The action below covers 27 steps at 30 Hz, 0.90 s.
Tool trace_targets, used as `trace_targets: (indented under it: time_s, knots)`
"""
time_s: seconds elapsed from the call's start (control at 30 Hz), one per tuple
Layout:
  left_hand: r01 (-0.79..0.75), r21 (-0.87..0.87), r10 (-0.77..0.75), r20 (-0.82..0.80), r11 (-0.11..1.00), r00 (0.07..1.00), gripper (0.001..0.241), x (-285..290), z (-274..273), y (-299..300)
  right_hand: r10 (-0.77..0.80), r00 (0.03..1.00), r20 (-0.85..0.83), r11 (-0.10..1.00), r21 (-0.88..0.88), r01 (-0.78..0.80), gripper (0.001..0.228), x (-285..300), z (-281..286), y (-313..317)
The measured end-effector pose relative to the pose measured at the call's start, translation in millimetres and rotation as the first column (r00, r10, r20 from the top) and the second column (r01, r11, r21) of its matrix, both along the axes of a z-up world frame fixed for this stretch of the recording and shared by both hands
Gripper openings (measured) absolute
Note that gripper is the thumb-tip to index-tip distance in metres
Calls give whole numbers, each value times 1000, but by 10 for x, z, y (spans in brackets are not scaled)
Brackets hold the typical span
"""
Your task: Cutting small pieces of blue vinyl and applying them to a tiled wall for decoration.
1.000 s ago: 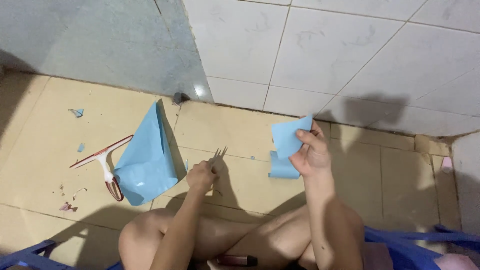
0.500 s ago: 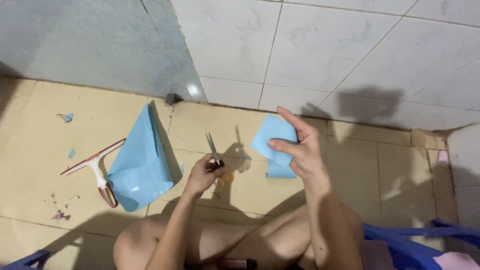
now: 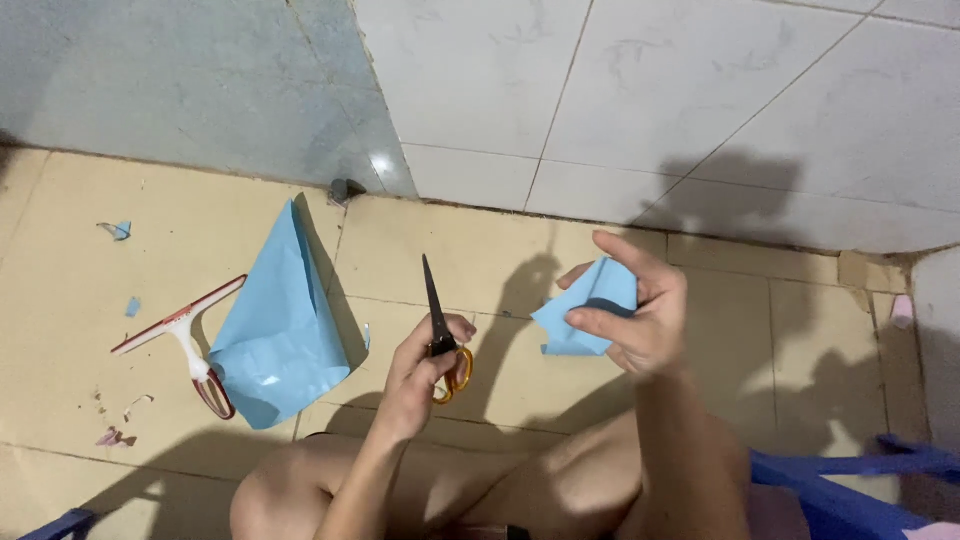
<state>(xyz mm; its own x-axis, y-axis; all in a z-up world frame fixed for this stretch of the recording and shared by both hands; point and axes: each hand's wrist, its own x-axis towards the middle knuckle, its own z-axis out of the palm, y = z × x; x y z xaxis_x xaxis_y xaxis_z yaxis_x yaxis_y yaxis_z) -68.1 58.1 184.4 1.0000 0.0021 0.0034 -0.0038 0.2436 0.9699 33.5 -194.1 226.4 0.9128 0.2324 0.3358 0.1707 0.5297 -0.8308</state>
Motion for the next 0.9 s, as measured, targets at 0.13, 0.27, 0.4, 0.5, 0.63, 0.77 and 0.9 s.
trace_targets:
  time_s: [0.13, 0.27, 0.4, 0.5, 0.63, 0.77, 0.9]
  knots:
    - [59, 31, -60, 29, 998, 998, 24, -99, 245, 36, -10, 1000, -9, 997, -72, 9, 71, -107, 108, 0]
    - [9, -123, -7, 13, 992, 1000, 32, -141, 358, 13, 9, 999, -40, 997, -74, -12, 69, -130, 138, 12]
    - [223, -367, -208, 79, 903, 975, 72, -135, 377, 41, -30, 998, -61, 996, -87, 25, 67, -156, 114, 40]
    - [317, -546, -306, 114, 776, 945, 66, -153, 270, 80, -117, 991, -65, 980, -170, 105, 67, -172, 133, 58]
    - [362, -286, -303, 230, 887, 925, 68, -160, 258, 83, -125, 992, -27, 973, -197, 117, 67, -163, 149, 68]
    - [61, -39, -54, 157, 997, 986, 71, -152, 275, -36, -86, 996, 37, 977, -192, 91, 67, -177, 194, 79]
    - [-160, 474, -42, 387, 866, 921, 57, -130, 422, -118, -125, 989, 80, 957, -253, 141, 68, -197, 196, 82]
